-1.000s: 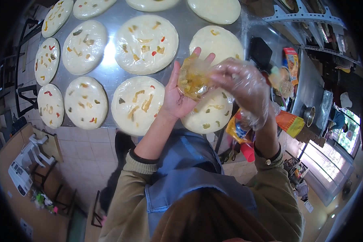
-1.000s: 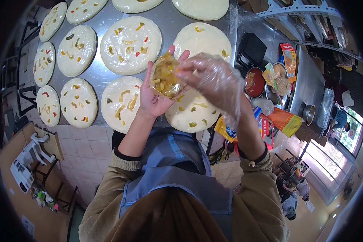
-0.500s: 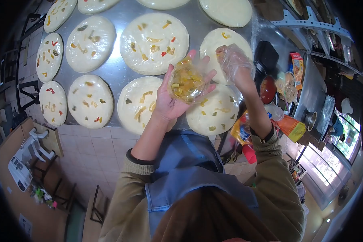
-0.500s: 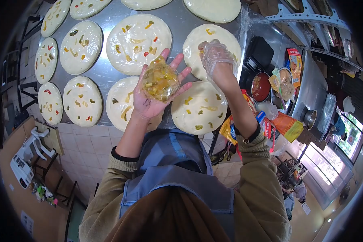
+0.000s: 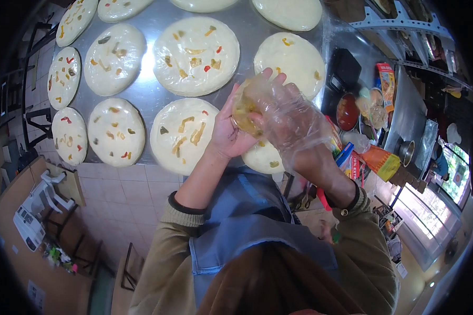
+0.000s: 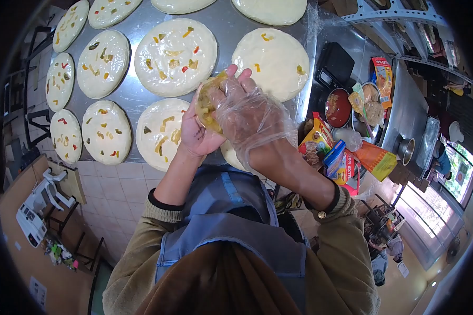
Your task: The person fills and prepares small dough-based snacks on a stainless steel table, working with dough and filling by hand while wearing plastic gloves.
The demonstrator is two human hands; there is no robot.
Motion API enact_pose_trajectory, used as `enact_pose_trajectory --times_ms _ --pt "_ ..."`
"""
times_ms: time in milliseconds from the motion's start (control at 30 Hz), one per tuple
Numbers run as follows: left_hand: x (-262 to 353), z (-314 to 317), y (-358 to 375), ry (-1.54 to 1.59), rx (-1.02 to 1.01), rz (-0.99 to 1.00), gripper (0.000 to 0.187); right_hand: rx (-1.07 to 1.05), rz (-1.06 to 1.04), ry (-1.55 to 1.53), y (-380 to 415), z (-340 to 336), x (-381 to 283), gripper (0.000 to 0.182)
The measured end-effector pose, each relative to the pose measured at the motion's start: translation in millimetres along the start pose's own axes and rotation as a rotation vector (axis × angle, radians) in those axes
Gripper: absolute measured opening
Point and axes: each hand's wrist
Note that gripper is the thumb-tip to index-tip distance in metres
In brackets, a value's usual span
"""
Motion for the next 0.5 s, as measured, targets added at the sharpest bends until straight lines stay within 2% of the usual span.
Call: enact_pose_trajectory --times_ms 100,200,300,333,433,500 --pt "-6.2 -2.5 0.8 0.040 0.003 -0.016 0.057 0.046 -0.037 0.001 5.8 -0.1 -0.5 0.050" --pt "-13.4 -3.7 0.9 0.076 0.008 -0.033 0.057 0.182 -0.171 0.112 16.1 9.4 13.2 0.039" --pt "-16.7 -2.6 1.6 0.064 0.022 -0.045 0.057 0.077 0.067 -0.066 5.0 -6.9 7.7 0.020" --pt "-17.3 -2.5 1.4 0.054 0.029 -0.050 0.057 0.066 0.078 -0.135 6.2 -10.4 8.9 0.021" --pt "-17.4 -9.0 1.9 0.324 -0.096 -0.044 0.057 0.042 0.099 -0.298 12.0 -19.9 14.6 0.023" --pt "-19.2 -6.5 1.2 0.181 -0.023 -0.053 0.057 0.035 0.102 -0.349 14.0 -25.3 17.7 0.021"
Point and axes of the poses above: each hand's wrist, its own y-axis away from the middle knuckle, its own z-axis out of the palm, x = y × z, and after that the axes turned 11 degrees about -x, right-handed
